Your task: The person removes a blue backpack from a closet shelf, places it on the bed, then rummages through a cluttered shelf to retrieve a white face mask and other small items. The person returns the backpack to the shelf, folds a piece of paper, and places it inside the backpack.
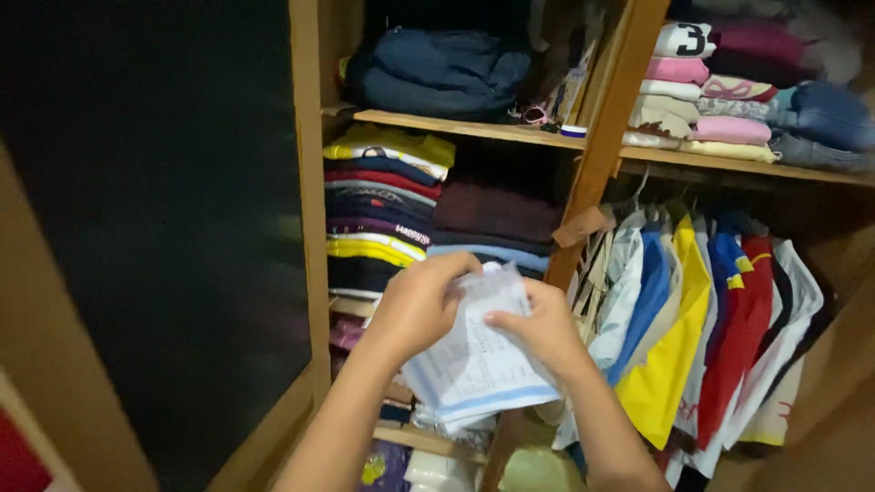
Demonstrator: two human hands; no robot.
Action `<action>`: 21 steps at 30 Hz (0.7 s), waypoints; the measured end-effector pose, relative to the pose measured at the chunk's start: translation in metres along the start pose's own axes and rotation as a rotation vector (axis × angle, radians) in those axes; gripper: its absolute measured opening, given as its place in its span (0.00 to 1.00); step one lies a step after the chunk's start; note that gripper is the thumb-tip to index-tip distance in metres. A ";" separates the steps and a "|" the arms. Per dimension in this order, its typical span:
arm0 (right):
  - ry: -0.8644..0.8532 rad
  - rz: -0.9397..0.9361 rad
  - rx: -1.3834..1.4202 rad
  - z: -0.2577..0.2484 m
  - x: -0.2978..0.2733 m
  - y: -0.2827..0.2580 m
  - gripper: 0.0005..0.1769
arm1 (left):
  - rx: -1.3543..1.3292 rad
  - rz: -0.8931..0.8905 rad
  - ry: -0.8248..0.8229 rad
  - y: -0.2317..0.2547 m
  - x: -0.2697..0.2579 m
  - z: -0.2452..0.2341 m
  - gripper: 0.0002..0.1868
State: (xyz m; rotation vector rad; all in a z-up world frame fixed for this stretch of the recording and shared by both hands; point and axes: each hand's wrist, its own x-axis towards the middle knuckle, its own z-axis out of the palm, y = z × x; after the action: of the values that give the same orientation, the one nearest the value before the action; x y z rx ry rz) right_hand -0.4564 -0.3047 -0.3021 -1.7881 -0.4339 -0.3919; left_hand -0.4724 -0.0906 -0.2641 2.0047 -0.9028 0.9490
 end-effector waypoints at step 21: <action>0.114 0.258 0.442 0.002 -0.124 0.030 0.32 | -0.947 -0.677 0.016 -0.010 -0.121 0.025 0.25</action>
State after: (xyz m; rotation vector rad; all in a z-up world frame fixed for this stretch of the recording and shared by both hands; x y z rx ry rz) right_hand -0.5507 -0.3208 -0.3870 -1.3608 -0.1857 -0.1952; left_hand -0.5146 -0.0734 -0.3791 1.2936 -0.4464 0.0873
